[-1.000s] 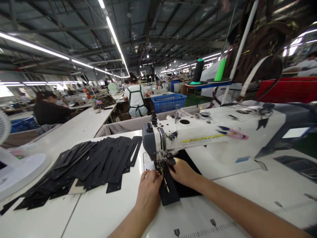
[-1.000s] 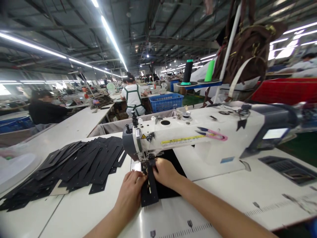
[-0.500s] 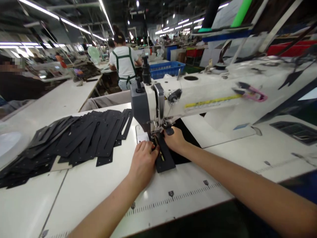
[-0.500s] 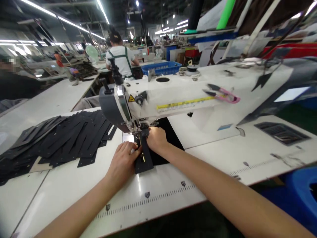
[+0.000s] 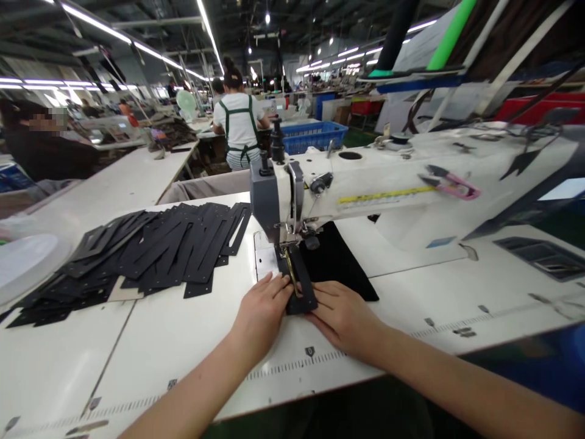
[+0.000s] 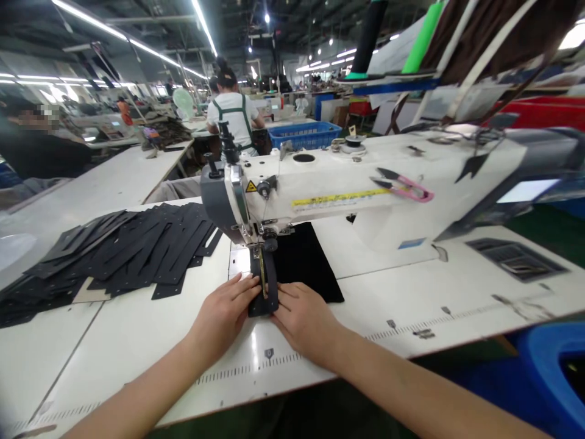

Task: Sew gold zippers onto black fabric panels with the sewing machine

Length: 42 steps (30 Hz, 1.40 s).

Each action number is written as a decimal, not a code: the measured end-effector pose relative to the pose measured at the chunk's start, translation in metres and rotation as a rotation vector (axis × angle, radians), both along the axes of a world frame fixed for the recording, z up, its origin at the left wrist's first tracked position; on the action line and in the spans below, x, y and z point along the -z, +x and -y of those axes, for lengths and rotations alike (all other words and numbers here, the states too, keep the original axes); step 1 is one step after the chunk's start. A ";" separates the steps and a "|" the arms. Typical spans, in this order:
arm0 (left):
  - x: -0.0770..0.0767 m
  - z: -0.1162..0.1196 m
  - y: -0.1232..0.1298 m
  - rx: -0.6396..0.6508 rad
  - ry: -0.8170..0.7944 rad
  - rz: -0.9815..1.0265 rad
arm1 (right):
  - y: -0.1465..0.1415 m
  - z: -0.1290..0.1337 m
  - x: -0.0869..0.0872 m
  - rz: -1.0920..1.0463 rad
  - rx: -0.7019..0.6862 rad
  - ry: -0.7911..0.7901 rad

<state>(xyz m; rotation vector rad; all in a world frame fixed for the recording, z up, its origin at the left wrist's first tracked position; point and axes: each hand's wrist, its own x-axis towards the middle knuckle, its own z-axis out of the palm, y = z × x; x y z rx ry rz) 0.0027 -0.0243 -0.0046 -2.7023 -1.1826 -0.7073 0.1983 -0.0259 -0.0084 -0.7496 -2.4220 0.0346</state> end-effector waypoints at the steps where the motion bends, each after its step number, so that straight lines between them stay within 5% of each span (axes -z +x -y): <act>1: 0.000 0.000 0.000 0.004 0.023 -0.020 | -0.001 0.001 0.000 -0.004 0.012 0.023; 10: -0.005 -0.004 0.002 0.020 0.084 -0.104 | -0.005 -0.008 0.001 0.009 0.046 0.129; 31: -0.010 -0.040 0.001 0.036 0.126 -0.070 | -0.010 -0.045 0.000 0.016 0.016 0.082; 42: -0.010 -0.053 0.000 -0.035 0.025 0.001 | -0.017 -0.061 -0.002 -0.018 0.041 0.061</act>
